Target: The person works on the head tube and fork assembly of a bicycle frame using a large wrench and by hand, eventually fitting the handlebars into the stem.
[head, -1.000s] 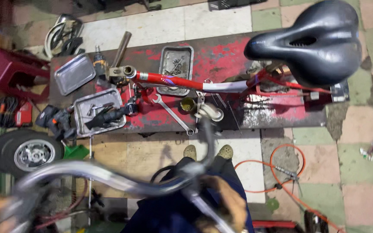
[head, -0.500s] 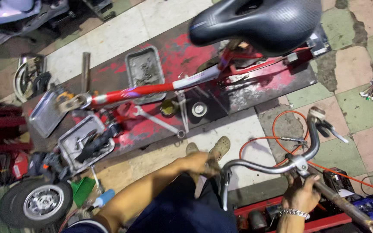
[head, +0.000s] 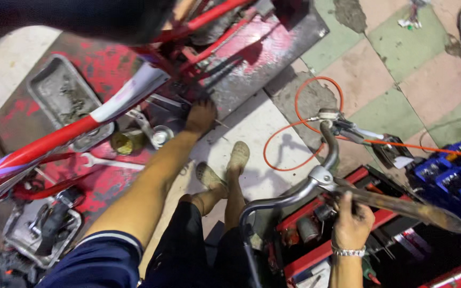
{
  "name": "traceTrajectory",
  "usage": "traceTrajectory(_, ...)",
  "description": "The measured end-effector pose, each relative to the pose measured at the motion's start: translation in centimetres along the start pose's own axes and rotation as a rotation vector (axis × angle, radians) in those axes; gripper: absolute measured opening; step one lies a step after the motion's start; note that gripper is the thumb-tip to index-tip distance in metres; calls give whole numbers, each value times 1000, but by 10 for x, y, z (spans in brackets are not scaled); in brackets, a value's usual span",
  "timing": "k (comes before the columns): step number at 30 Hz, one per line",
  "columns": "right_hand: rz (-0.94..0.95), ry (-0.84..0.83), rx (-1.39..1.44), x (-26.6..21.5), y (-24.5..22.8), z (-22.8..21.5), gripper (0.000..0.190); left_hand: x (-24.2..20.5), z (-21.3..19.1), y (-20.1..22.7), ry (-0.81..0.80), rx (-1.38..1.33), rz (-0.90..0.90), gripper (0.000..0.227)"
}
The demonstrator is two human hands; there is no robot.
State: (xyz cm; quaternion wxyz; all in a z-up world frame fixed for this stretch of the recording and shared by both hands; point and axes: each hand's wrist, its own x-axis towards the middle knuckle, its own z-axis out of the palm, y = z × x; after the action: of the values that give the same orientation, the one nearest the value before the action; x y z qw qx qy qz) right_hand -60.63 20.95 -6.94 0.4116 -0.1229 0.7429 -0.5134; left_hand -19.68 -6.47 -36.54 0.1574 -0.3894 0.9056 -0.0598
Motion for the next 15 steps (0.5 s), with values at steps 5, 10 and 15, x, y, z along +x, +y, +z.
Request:
traceTrajectory(5, -205, -59, -452, 5, -32, 5, 21, 22, -35, -1, -135, -111, 203, 20)
traceTrajectory(10, -217, -205, -45, 19, -78, 30, 21, 36, -181, 29, -227, -645, 161, 50)
traceTrajectory(15, -322, -38, -172, 14, -109, 33, 21, -59, -330, -2, 19, -1084, -120, 42)
